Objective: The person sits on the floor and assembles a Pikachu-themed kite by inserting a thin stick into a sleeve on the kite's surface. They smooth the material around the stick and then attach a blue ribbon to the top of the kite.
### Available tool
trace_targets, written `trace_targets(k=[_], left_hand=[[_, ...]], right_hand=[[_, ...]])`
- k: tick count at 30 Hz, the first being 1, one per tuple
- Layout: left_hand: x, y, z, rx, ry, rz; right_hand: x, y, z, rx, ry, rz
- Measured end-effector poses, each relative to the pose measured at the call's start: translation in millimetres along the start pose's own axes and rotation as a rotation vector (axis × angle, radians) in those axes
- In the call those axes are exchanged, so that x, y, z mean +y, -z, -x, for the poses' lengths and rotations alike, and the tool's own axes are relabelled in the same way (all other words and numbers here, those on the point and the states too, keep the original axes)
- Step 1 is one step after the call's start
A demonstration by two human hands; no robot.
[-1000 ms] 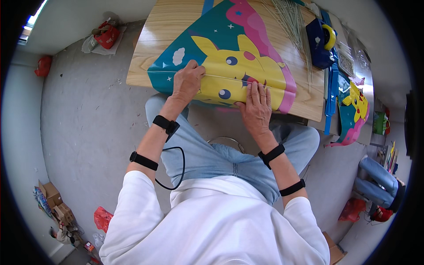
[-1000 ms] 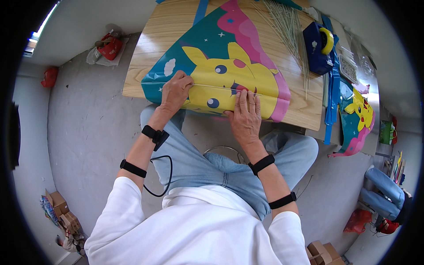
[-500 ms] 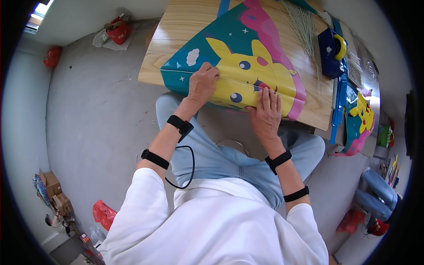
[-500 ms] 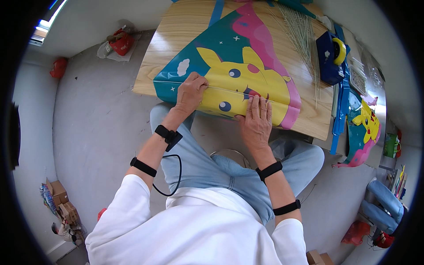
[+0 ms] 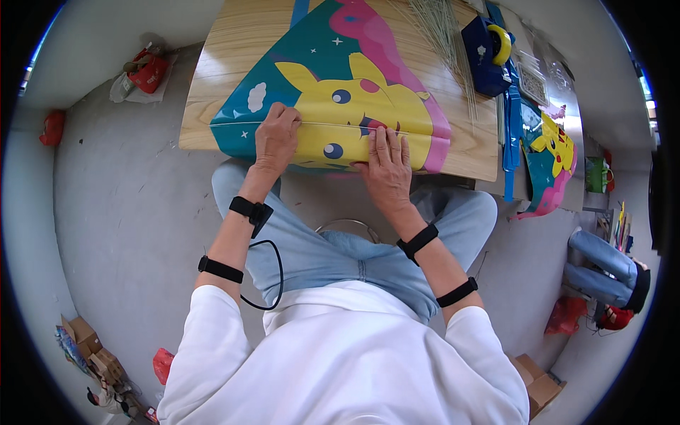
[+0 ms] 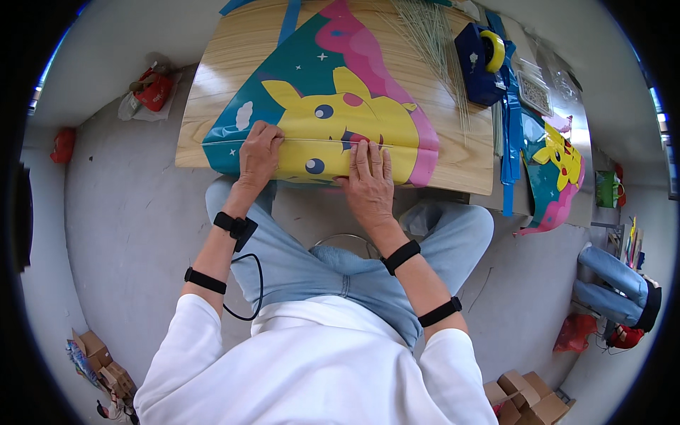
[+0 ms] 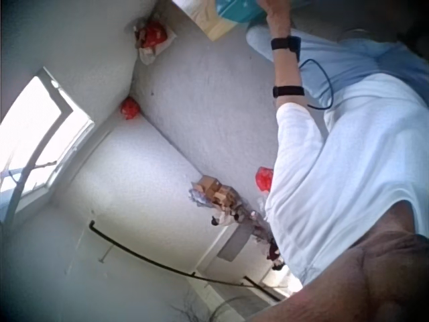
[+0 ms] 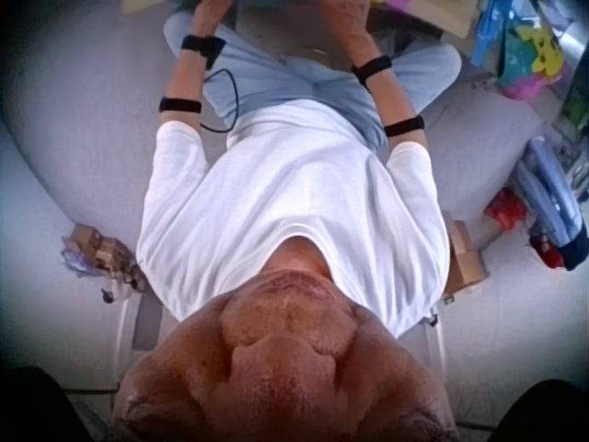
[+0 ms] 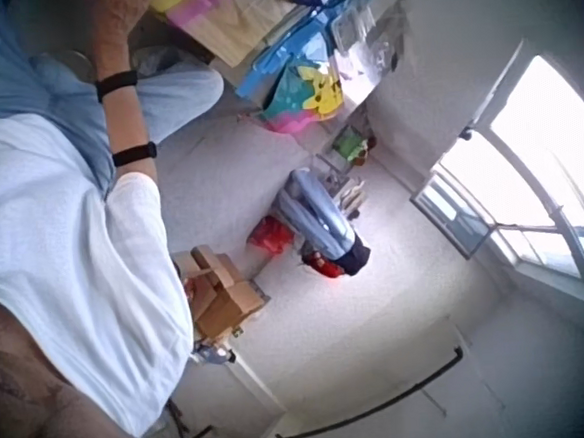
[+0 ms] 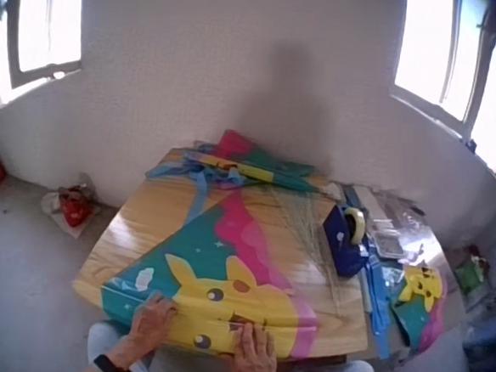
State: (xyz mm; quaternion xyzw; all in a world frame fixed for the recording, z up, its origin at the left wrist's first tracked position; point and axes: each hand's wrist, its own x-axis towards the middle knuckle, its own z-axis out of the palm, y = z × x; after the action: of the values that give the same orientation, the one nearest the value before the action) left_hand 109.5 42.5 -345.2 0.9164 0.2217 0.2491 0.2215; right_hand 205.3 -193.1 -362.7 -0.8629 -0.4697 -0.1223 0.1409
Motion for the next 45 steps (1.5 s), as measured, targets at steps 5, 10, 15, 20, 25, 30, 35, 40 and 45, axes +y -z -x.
trace_targets(k=[5, 10, 15, 20, 25, 30, 35, 40, 45], left_hand=[[-1.0, -4.0, -1.1, 0.016, -0.025, 0.032], [-3.2, -1.8, -4.1, -0.006, -0.036, 0.004], [1.4, 2.2, -3.5, -0.046, 0.009, 0.016], [-1.8, -0.8, -2.9, -0.015, -0.016, 0.017], [2.8, 0.5, -6.1, -0.019, 0.001, 0.019], [3.1, -0.3, -6.0, -0.017, -0.014, 0.053], [5.3, 0.9, -13.8, -0.031, 0.019, 0.006], [7.3, -4.2, -18.5, -0.044, 0.026, 0.034], [3.4, -2.5, -15.5, -0.022, 0.034, 0.035]], right_hand=[[2.3, -1.6, 1.7, -0.008, -0.015, -0.033], [2.1, 14.8, -6.7, -0.048, -0.036, -0.146], [7.7, 22.8, -14.4, -0.032, -0.044, -0.180], [46.7, 18.7, -76.8, 0.060, -0.015, -0.281], [76.7, -15.8, -143.9, -0.100, 0.113, -0.190], [92.3, -41.3, -167.7, -0.262, 0.090, -0.050], [88.7, -38.6, -175.6, -0.303, 0.058, -0.090], [104.3, -39.5, -171.6, -0.195, 0.073, -0.212], [90.3, 17.5, -126.3, 0.013, 0.108, -0.233]])
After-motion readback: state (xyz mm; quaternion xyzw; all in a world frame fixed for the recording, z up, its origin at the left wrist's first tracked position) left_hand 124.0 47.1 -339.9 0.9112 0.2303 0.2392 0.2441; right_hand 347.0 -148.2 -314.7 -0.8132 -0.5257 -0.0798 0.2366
